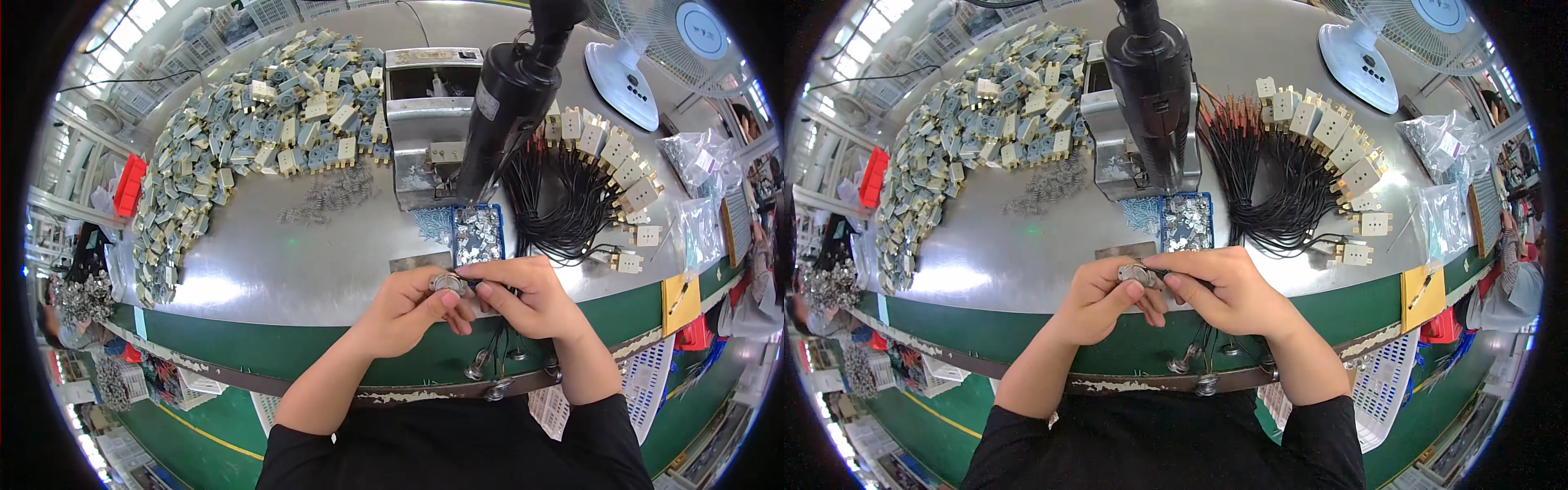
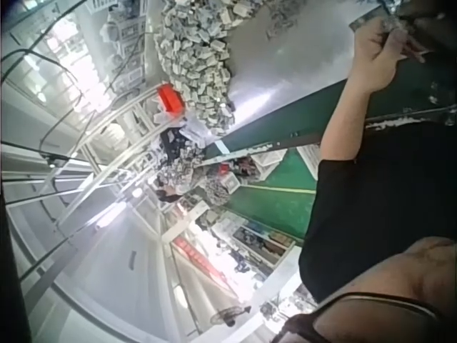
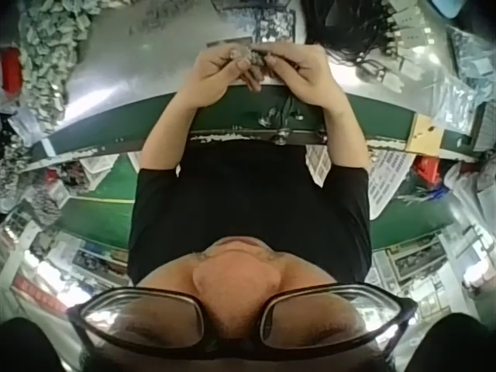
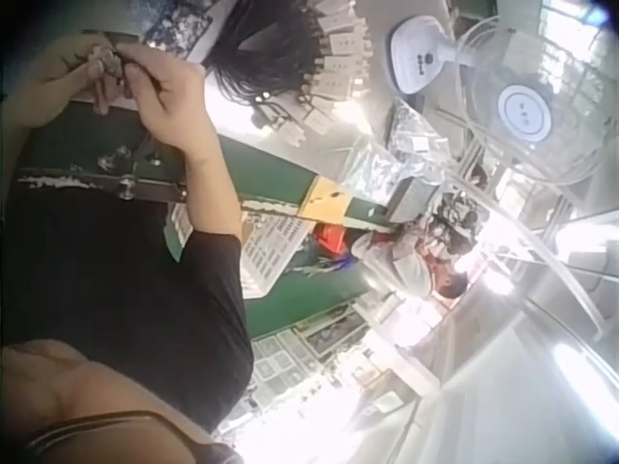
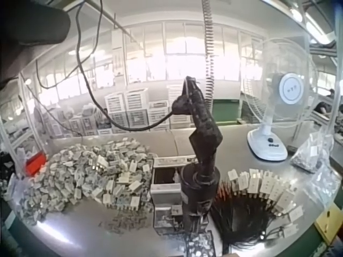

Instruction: Assembling small electronic components and fastening them with an electric screwdriver.

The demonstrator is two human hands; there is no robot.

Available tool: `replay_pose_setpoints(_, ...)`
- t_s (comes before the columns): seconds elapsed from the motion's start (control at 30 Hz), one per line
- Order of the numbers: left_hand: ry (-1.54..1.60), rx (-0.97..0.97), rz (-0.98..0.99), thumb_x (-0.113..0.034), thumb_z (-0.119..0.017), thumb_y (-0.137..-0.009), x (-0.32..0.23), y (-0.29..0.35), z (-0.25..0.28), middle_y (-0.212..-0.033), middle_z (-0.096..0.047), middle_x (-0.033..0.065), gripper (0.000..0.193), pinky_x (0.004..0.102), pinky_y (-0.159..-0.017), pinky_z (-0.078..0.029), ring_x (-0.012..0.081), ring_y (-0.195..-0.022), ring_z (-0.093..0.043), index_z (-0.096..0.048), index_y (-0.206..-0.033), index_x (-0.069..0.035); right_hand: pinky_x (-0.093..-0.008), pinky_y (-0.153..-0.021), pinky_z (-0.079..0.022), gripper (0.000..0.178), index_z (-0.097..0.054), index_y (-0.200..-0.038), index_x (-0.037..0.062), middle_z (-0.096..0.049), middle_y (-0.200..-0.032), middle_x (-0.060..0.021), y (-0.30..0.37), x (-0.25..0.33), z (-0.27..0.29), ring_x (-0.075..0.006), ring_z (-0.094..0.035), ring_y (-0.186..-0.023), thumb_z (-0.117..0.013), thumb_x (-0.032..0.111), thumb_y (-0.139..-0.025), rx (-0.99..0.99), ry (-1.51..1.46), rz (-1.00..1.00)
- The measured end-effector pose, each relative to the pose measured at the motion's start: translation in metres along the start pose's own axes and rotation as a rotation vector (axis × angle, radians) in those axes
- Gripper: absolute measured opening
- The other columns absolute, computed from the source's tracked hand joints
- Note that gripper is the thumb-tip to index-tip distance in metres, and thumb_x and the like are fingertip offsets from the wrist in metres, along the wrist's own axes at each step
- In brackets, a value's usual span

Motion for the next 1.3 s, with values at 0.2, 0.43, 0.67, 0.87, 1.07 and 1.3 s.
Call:
replay_pose_setpoints(0.2, 0.133, 0.087, 0.079, -0.017, -0.054, -0.112, 0.000, 0.004, 0.001, -0.089, -0.074, 0.0166, 0.024, 0.0364, -0.068, -0.062, 0.0264, -0.074, -0.075, -0.062, -0.118, 0.005, -0.0307, -0.065, -0.056, 0.034, -0.077, -0.122, -0.0008, -0.076, -0.081, -0.0146, -0.003, 0.003, 0.000, -0.0220, -0.074, -0.068, -0.065, -0.003, -0.091, -0.001, 0.045, 0.127)
replay_pose_setpoints(0.43, -0.371, -0.163, -0.118, -0.014, -0.054, -0.112, -0.006, 0.000, -0.009, -0.086, -0.074, 0.0137, 0.020, 0.0318, -0.065, -0.061, 0.0212, -0.073, -0.075, -0.060, -0.111, 0.005, -0.0336, -0.063, -0.056, 0.037, -0.074, -0.128, -0.0005, -0.075, -0.083, -0.0169, 0.001, 0.002, -0.007, -0.0259, -0.073, -0.069, -0.066, -0.003, -0.092, 0.023, 0.113, 0.049)
replay_pose_setpoints(0.67, 0.052, -0.011, 0.011, -0.010, -0.052, -0.112, -0.007, 0.002, -0.017, -0.088, -0.074, 0.0122, 0.017, 0.0328, -0.068, -0.061, 0.0204, -0.076, -0.075, -0.059, -0.115, 0.004, -0.0341, -0.070, -0.048, 0.041, -0.075, -0.127, 0.0017, -0.070, -0.074, -0.0107, -0.002, 0.009, 0.004, -0.0213, -0.063, -0.060, -0.073, 0.002, -0.087, 0.055, 0.108, 0.192)
replay_pose_setpoints(0.87, -1.122, -0.678, -0.319, -0.015, -0.076, -0.094, -0.110, 0.009, 0.069, -0.089, -0.073, 0.0114, 0.029, 0.0333, -0.077, -0.057, 0.0177, -0.081, -0.072, -0.071, -0.119, -0.001, -0.0404, -0.075, -0.047, 0.034, -0.076, -0.107, 0.0040, -0.062, -0.077, -0.0097, -0.002, -0.011, 0.022, -0.0317, -0.058, -0.080, -0.080, 0.008, -0.073, 0.000, 0.618, -0.065)
replay_pose_setpoints(1.07, -1.638, -1.064, -0.135, -0.031, -0.077, -0.093, -0.152, -0.020, 0.179, -0.109, -0.067, 0.0095, 0.031, 0.0439, -0.081, -0.057, 0.0303, -0.095, -0.071, -0.076, -0.115, -0.009, -0.0426, -0.078, -0.048, 0.024, -0.074, -0.099, 0.0046, -0.064, -0.090, -0.0113, -0.006, -0.012, 0.008, -0.0345, -0.061, -0.083, -0.081, 0.010, -0.076, 0.079, 0.761, -0.028)
replay_pose_setpoints(1.3, -1.760, -1.000, -0.013, -0.033, -0.078, -0.089, -0.138, -0.042, 0.212, -0.112, -0.066, 0.0090, 0.031, 0.0461, -0.083, -0.058, 0.0325, -0.100, -0.072, -0.075, -0.111, -0.011, -0.0465, -0.080, -0.051, 0.017, -0.070, -0.094, 0.0035, -0.062, -0.095, -0.0123, -0.004, -0.020, 0.009, -0.0372, -0.062, -0.086, -0.079, 0.008, -0.080, 0.021, 0.793, -0.055)
Point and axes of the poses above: each hand's wrist, its own y-axis away from the middle knuckle, its own z-axis out of the back of the hand, x = y × z, the point moved 6 cm from there along -y, towards the middle knuckle
